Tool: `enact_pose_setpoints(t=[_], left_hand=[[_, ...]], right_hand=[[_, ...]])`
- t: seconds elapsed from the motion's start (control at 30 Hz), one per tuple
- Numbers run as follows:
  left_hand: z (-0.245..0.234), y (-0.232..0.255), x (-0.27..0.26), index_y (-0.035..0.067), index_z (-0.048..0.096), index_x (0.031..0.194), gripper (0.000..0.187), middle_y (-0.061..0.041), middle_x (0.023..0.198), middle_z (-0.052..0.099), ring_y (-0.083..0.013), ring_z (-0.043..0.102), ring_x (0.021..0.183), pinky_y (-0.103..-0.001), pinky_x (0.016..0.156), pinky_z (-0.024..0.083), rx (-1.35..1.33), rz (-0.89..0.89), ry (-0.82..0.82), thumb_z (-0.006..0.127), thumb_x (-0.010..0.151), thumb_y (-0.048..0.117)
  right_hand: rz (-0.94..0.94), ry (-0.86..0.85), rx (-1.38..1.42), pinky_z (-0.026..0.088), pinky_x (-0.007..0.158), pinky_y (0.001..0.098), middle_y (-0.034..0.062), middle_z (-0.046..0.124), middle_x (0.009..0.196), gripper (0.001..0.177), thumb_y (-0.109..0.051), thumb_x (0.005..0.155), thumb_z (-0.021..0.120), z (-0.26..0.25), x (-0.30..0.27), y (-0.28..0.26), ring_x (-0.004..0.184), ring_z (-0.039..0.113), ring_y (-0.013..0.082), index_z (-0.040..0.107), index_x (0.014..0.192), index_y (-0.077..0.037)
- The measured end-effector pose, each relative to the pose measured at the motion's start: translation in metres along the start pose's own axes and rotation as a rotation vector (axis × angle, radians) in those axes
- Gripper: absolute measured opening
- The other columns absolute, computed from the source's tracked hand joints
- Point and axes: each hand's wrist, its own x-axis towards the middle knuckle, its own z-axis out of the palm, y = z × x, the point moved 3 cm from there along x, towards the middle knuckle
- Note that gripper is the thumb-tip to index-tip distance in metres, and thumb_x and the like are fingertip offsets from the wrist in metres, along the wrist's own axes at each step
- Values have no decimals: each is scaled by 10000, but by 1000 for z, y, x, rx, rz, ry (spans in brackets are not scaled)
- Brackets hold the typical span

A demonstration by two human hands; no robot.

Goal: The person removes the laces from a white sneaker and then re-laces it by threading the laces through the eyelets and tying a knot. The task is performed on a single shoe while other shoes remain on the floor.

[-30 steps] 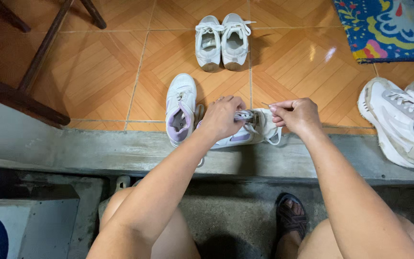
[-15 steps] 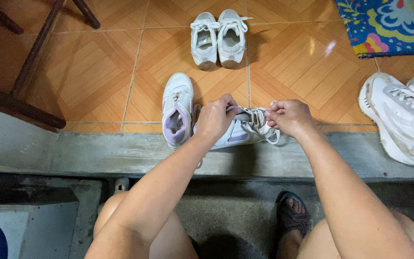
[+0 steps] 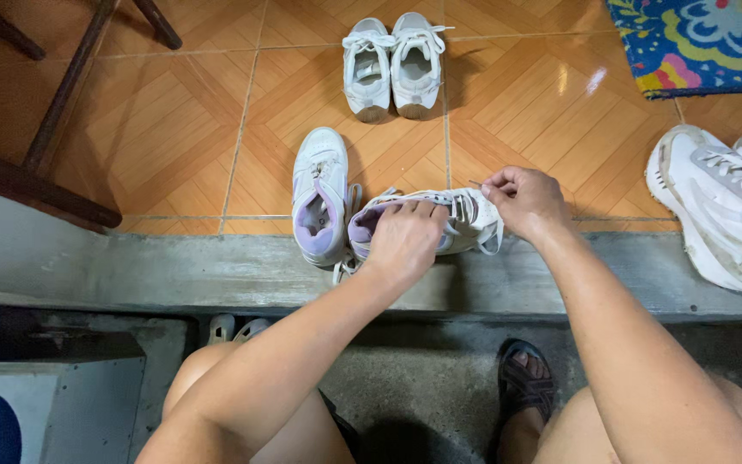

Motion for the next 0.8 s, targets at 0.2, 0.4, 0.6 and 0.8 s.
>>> enact_pose_setpoints(t=[0.2, 0.4, 0.6, 0.8], left_hand=[[-6, 3, -4, 15, 635, 1052, 279, -163, 1007, 661, -323, 686, 921, -478, 742, 541, 15, -120, -113, 684, 833, 181], [-12, 5, -1, 22, 635, 1034, 352, -155, 1038, 581, -315, 669, 922, -438, 702, 560, -10, -126, -94, 724, 732, 179], [-9, 7, -5, 52, 603, 1062, 280, -103, 1032, 581, -265, 667, 977, -403, 752, 555, 65, -8, 16, 673, 797, 107], [-11, 12, -7, 71, 586, 1029, 201, -97, 988, 578, -259, 657, 972, -404, 754, 526, 73, 54, 37, 659, 854, 138]], right_hand=[[-52, -63, -71, 560, 847, 352, 71, 793, 1030, 194, -280, 936, 702, 4, -2, 1, 943, 755, 214, 747, 1058, -136], [-84, -105, -149, 548, 840, 366, 52, 793, 1012, 214, -308, 929, 691, 7, 3, 5, 945, 742, 225, 747, 1059, -148], [-96, -105, -196, 544, 827, 383, 44, 794, 1010, 216, -319, 933, 678, 9, 4, 6, 938, 734, 239, 751, 1057, -159], [-111, -107, -198, 545, 834, 383, 34, 792, 1017, 224, -329, 939, 676, 8, 4, 4, 952, 735, 234, 750, 1064, -159]])
